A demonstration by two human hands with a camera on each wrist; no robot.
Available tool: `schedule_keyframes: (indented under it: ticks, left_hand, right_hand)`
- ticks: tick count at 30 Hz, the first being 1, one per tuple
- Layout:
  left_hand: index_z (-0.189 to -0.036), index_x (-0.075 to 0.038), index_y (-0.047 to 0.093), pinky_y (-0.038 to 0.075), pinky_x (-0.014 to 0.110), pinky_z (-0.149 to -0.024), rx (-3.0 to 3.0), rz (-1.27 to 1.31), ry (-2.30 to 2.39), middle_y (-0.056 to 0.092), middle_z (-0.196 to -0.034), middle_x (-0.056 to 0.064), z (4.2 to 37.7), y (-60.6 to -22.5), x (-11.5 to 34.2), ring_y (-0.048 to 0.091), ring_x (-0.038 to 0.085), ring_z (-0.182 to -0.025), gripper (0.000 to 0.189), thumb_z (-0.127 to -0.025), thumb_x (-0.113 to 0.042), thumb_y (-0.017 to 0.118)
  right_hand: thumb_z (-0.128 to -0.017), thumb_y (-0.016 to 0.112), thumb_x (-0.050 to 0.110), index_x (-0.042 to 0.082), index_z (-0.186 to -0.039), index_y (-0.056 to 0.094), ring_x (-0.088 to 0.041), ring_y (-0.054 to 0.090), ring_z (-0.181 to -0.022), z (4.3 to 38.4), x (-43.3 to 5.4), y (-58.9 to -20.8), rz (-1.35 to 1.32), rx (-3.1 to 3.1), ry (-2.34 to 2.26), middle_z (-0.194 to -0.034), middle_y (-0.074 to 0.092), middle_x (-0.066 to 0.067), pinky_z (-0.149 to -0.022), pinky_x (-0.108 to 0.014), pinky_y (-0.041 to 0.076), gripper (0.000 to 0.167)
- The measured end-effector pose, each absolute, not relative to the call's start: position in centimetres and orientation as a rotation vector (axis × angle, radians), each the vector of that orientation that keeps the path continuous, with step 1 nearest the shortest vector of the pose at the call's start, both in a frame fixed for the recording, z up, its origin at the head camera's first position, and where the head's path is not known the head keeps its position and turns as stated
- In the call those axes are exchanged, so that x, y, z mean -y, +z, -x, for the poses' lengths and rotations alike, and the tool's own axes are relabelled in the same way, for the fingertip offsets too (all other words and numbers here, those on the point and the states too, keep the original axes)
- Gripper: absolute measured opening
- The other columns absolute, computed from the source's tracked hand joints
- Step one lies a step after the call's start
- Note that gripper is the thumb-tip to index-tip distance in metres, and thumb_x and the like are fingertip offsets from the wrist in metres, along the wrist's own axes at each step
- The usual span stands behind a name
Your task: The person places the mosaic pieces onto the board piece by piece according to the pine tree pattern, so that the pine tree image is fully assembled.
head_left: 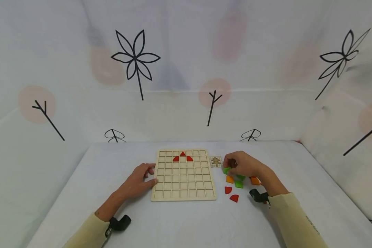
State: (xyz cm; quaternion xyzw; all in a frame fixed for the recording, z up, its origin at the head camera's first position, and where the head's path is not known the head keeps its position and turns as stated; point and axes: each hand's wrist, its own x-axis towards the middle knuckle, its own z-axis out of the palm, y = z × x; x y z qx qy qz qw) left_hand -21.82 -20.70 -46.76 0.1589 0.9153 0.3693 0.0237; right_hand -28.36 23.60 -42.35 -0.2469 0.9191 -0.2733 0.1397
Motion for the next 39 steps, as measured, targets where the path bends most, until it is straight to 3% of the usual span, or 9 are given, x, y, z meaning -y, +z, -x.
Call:
schedule_keyframes:
  ticks: [16, 24, 31, 39]
  left_hand:
    - [-0.15, 0.003, 0.052, 0.04, 0.033, -0.084, -2.81, -0.498, 1.176, 0.058, -0.114, 0.002, 21.6, -46.4, 20.6, 0.047, 0.017, -0.099, 0.062, -0.098, -0.021, 0.076]
    - [-0.151, 0.001, 0.052, 0.04, 0.033, -0.085, -2.818, -0.477, 1.159, 0.058, -0.114, 0.002, 21.6, -46.4, 20.5, 0.047, 0.017, -0.099, 0.062, -0.098, -0.02, 0.077]
    - [-0.15, 0.002, 0.053, 0.04, 0.033, -0.084, -2.824, -0.495, 1.159, 0.058, -0.114, 0.003, 21.7, -46.6, 20.6, 0.047, 0.017, -0.099, 0.061, -0.098, -0.02, 0.077]
    - [-0.151, 0.0, 0.052, 0.041, 0.033, -0.086, -2.826, -0.484, 1.14, 0.058, -0.116, 0.003, 21.8, -46.6, 20.6, 0.048, 0.017, -0.1, 0.062, -0.099, -0.02, 0.076]
  right_hand:
    - [-0.097, 0.076, 0.009, 0.019, -0.103, 0.075, -0.017, 0.062, -0.087, 27.5, -20.0, -40.3, 0.807, -2.749, -0.952, -0.094, 0.069, 0.009, -0.077, -0.033, 0.052, 0.012]
    - [-0.101, 0.071, 0.005, 0.015, -0.105, 0.07, -0.017, 0.062, -0.088, 27.6, -18.1, -40.2, 0.912, -2.726, -0.999, -0.1, 0.068, 0.003, -0.075, -0.033, 0.053, 0.01]
    - [-0.106, 0.062, 0.005, 0.012, -0.11, 0.065, -0.023, 0.062, -0.095, 27.6, -16.5, -40.2, 0.976, -2.697, -1.008, -0.105, 0.066, 0.0, -0.082, -0.037, 0.054, 0.009]
    - [-0.105, 0.065, 0.006, 0.012, -0.107, 0.068, -0.02, 0.061, -0.093, 28.0, -14.6, -40.5, 0.999, -2.727, -0.991, -0.101, 0.067, 0.002, -0.083, -0.038, 0.053, 0.007]
